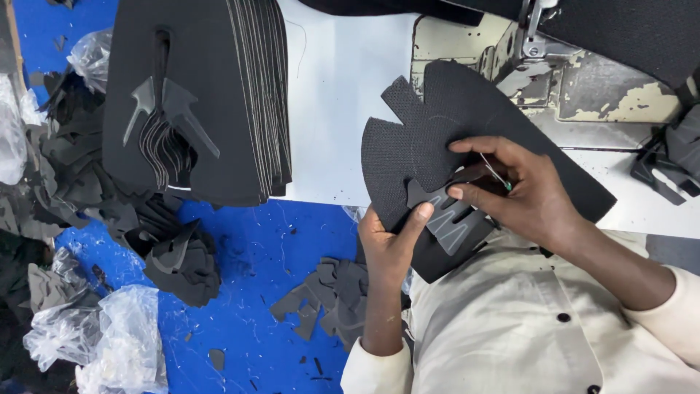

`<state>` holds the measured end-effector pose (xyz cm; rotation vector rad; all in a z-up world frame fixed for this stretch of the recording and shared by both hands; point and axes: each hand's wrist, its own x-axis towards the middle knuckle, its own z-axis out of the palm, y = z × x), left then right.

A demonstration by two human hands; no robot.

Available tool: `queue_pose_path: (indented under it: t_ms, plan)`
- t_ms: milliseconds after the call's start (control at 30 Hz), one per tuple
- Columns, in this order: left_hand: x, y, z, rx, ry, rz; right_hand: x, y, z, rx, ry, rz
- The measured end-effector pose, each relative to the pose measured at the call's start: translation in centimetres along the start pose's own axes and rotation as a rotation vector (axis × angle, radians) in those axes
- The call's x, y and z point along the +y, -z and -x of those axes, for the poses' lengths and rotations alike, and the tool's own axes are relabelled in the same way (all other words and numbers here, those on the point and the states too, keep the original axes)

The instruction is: The person aligns a small black plastic piece onto a larger black carpet piece and sews them together using a sewing machine. They guide the material under the needle, trim the thread with scissors, and repeat the process for multiple pieces.

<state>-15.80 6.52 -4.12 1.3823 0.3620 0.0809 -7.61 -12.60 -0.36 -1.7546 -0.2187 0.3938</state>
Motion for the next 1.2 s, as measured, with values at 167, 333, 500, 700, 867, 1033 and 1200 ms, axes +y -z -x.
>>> queue_pose_path:
  t_ms: [167, 333, 500, 700, 867, 1033, 1200]
  plan:
    - [0.1, -0.3, 0.0, 0.022, 0.007, 0.018, 0.0, 0.2, 0.0, -0.003, -0.047, 0.056]
    - [-0.7, -0.3, -0.3, 0.038, 0.003, 0.009, 1.0, 0.5, -0.7, -0.063, -0.077, -0.092]
    - [-1.5, -0.2, -0.6, 0.048, -0.020, -0.009, -0.7, -0.1, -2.2, -0.076, -0.097, 0.053]
    - [-0.8, -0.5, -0.8, 0.095, -0.013, 0.004, 0.0, -0.6, -2.7, -0.067, -0.055, 0.019]
    - [-0.9, -0.5, -0.8, 0.068, 0.008, 0.016, -0.3, -0.3, -2.6, -0.073, -0.106, 0.029]
    - [-1.5, -0.3, -0.2, 0.064, -0.011, 0.003, 0.6, 0.9, -1.7, -0.124, -0.088, -0.049]
    - [-1.6, -0.2, 0.0, 0.044, -0.013, -0.025, 1.2, 1.8, -0.6, -0.158, -0.087, -0.149]
